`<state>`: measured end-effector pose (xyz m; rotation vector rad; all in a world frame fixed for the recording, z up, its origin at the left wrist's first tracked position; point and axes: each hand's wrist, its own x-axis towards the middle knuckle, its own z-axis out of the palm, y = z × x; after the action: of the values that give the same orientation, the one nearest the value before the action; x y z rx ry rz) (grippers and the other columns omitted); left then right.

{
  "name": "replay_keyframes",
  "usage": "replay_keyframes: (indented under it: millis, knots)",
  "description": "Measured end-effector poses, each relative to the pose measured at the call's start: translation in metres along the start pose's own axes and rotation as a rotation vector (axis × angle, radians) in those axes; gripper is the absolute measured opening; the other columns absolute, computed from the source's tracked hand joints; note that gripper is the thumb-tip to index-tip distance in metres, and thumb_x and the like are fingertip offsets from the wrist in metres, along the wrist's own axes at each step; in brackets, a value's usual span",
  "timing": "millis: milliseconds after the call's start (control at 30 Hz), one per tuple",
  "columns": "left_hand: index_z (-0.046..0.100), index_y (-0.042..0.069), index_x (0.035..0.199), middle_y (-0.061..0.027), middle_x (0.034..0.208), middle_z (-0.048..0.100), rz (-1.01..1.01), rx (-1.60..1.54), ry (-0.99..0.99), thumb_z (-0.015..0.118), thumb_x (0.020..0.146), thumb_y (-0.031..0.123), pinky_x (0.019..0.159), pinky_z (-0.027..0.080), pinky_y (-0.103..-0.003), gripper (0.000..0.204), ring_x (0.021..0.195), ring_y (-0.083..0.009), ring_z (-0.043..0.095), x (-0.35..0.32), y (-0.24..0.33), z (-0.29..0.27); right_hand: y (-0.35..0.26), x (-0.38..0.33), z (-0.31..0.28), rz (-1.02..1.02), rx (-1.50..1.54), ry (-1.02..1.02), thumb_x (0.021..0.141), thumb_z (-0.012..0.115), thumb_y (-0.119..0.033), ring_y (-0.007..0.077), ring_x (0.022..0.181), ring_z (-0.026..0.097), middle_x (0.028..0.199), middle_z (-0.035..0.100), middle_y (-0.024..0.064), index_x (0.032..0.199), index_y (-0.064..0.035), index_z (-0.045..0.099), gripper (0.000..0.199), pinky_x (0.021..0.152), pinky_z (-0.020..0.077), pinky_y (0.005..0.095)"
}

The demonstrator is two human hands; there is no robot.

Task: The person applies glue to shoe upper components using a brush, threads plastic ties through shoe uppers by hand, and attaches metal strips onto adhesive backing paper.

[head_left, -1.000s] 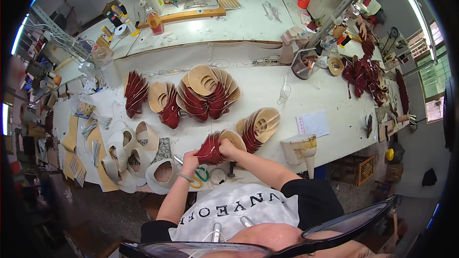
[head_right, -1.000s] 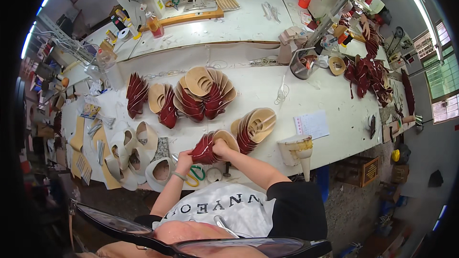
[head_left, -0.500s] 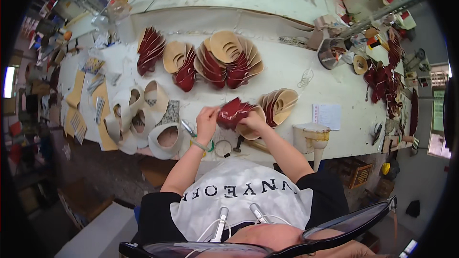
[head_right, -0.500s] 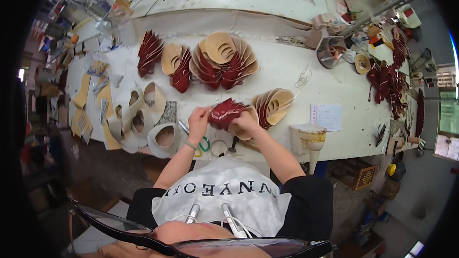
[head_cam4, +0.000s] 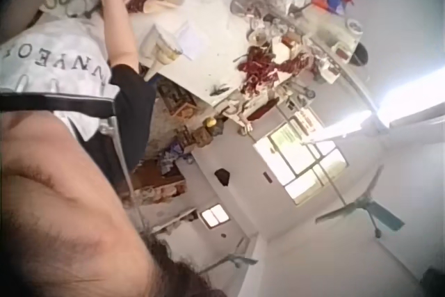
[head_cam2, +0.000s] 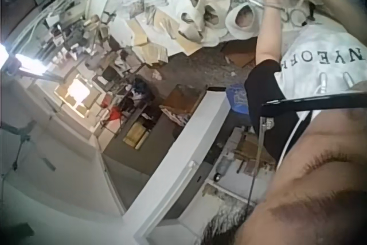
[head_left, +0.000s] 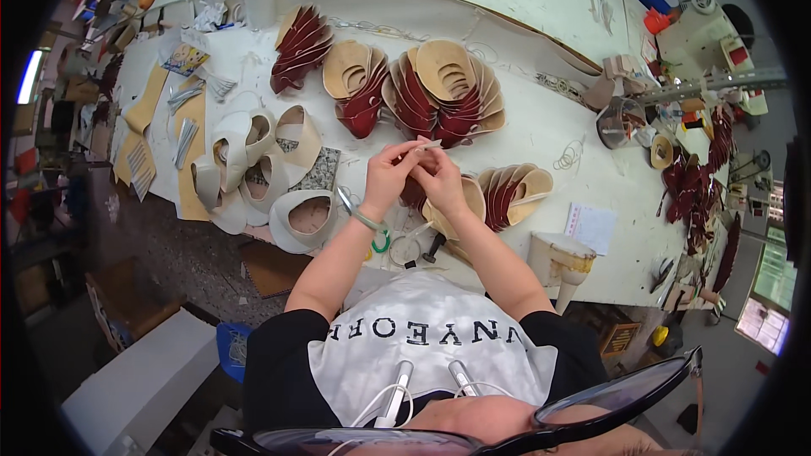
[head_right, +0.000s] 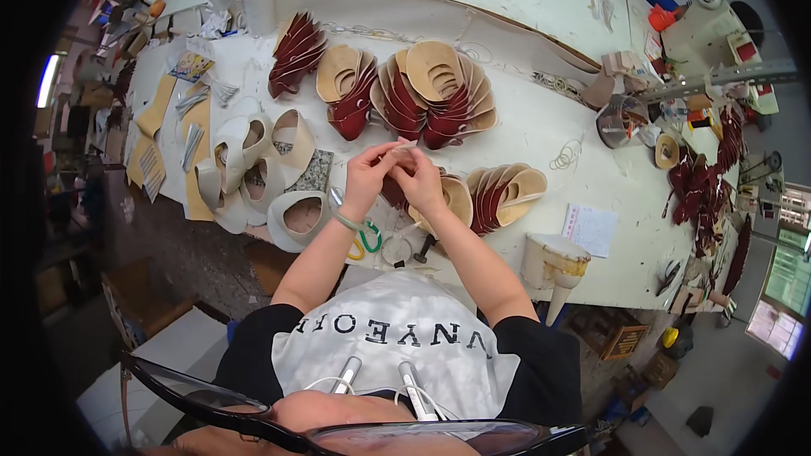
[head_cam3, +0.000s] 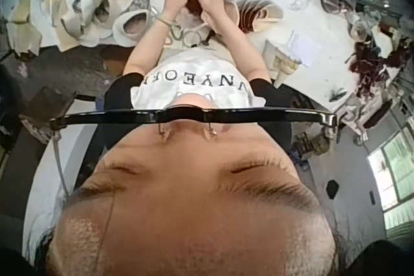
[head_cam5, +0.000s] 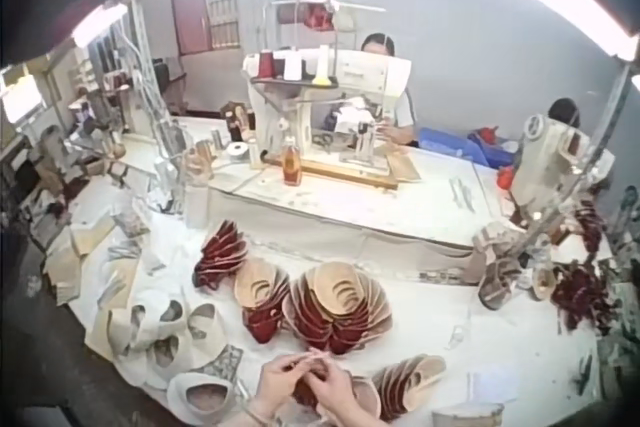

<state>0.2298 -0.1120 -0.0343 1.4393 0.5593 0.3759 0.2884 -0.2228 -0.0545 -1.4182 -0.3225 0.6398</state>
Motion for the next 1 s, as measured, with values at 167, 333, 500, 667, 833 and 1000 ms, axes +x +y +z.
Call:
replay_keyframes:
  millis: [167,333,500,667,833,1000]
  knots:
    - [0.049,0.003,0.132,-0.0081,0.126,0.054,-0.201,-0.161,0.477,0.058,0.087,0.044,0.098,0.037,-0.031,0.061,0.115,-0.0165,0.049,0.084,-0.048,-0.072,0.008,0.021,-0.002,0.205,0.271,0.0,0.087,0.062,-0.006,0.0096,0.082,0.062,0.091,0.067,0.0059,0.114,0.0059,0.054,0.03,0.076,0.0484,0.0225]
    - [0.055,0.013,0.124,-0.0107,0.123,0.058,-0.828,-0.456,0.327,0.053,0.079,0.066,0.099,0.029,-0.055,0.07,0.117,-0.0279,0.05,0.137,-0.062,-0.082,0.011,0.023,-0.004,0.131,0.103,-0.122,0.096,0.054,-0.016,0.0121,0.082,0.061,0.093,0.062,0.0062,0.102,0.0011,0.063,0.021,0.078,0.0468,0.0258]
    - [0.057,0.001,0.116,-0.0132,0.112,0.063,-0.485,-0.64,0.221,0.053,0.085,0.024,0.082,0.049,-0.042,0.039,0.094,-0.0283,0.062,0.158,-0.134,-0.103,-0.005,0.029,0.012,-0.013,0.088,-0.259,0.092,0.059,-0.014,0.0062,0.068,0.056,0.085,0.064,0.0024,0.107,-0.0017,0.065,0.021,0.066,0.0462,0.0208]
    - [0.05,-0.007,0.113,-0.0159,0.103,0.06,-0.049,-0.169,0.516,0.055,0.071,-0.007,0.078,0.052,-0.035,0.043,0.092,-0.0234,0.062,0.091,-0.05,-0.074,-0.023,0.04,0.021,0.116,0.1,-0.095,0.091,0.061,-0.014,0.0033,0.057,0.05,0.078,0.063,0.001,0.111,-0.0024,0.064,0.024,0.05,0.0417,0.017]
    - [0.039,-0.003,0.126,-0.019,0.126,0.041,0.146,0.221,0.504,0.063,0.072,-0.001,0.098,0.038,-0.038,0.059,0.115,-0.0289,0.046,0.03,-0.004,-0.043,-0.012,0.053,0.035,-0.261,-0.297,0.036,0.086,0.064,-0.013,0.0091,0.056,0.055,0.073,0.063,0.0024,0.105,-0.0042,0.067,0.021,0.052,0.0467,0.0226]
    - [0.041,0.004,0.127,-0.0154,0.13,0.035,0.538,0.72,0.097,0.07,0.067,-0.003,0.095,0.043,-0.036,0.067,0.115,-0.0275,0.048,-0.043,0.056,-0.02,0.017,0.036,0.02,-0.363,-0.097,-0.043,0.085,0.062,-0.016,0.022,0.093,0.062,0.11,0.061,0.0077,0.118,-0.0052,0.052,0.037,0.081,0.0511,0.0321]
